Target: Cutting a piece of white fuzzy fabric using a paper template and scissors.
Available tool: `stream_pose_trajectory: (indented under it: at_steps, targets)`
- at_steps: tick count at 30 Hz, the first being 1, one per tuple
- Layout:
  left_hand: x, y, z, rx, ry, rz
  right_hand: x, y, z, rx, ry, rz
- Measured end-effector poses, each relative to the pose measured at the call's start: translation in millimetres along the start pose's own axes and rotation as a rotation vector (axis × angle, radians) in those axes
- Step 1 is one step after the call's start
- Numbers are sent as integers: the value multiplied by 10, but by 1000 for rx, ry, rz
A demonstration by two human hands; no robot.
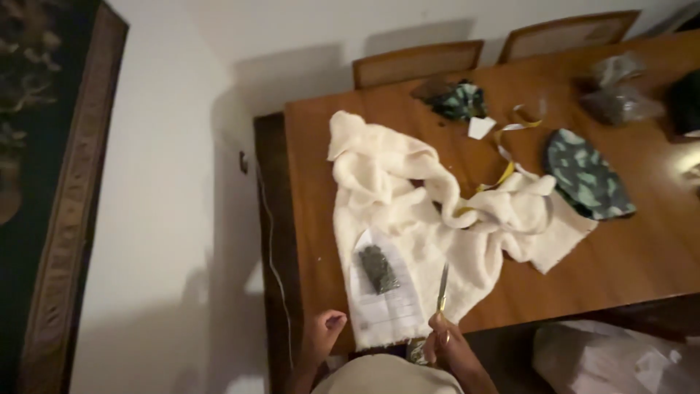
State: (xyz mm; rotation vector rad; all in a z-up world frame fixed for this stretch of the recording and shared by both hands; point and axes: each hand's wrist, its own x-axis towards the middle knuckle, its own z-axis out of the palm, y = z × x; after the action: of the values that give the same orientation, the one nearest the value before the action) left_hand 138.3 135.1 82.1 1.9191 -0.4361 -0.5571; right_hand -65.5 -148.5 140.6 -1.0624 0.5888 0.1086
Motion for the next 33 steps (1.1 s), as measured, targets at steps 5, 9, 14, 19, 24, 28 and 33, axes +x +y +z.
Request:
stream_pose_trajectory:
  at_steps: [5, 9, 14, 19, 24, 28, 33]
  targets:
    - [-315, -81, 94, 184, -82, -165, 156, -107, 8, -59, -7, 112]
    - [-562, 51, 180, 241, -155, -115, 269, -41, 60, -173, -8, 182]
    - [-489, 21, 218, 236, -59, 66, 309, 121, -24, -217, 100, 219]
    - [-393, 252, 89, 343, -105, -401, -82, 19, 102, -156, 22, 137]
    - [-395, -212, 236, 469, -303, -482, -336, -166, 278, -167, 85, 205]
    - [-386, -836, 474, 397, -345, -402, -369, -228, 322, -88, 66, 189]
    - [-338, -914, 424, 329, -417, -454, -215, -45, 203, -288, 142, 194]
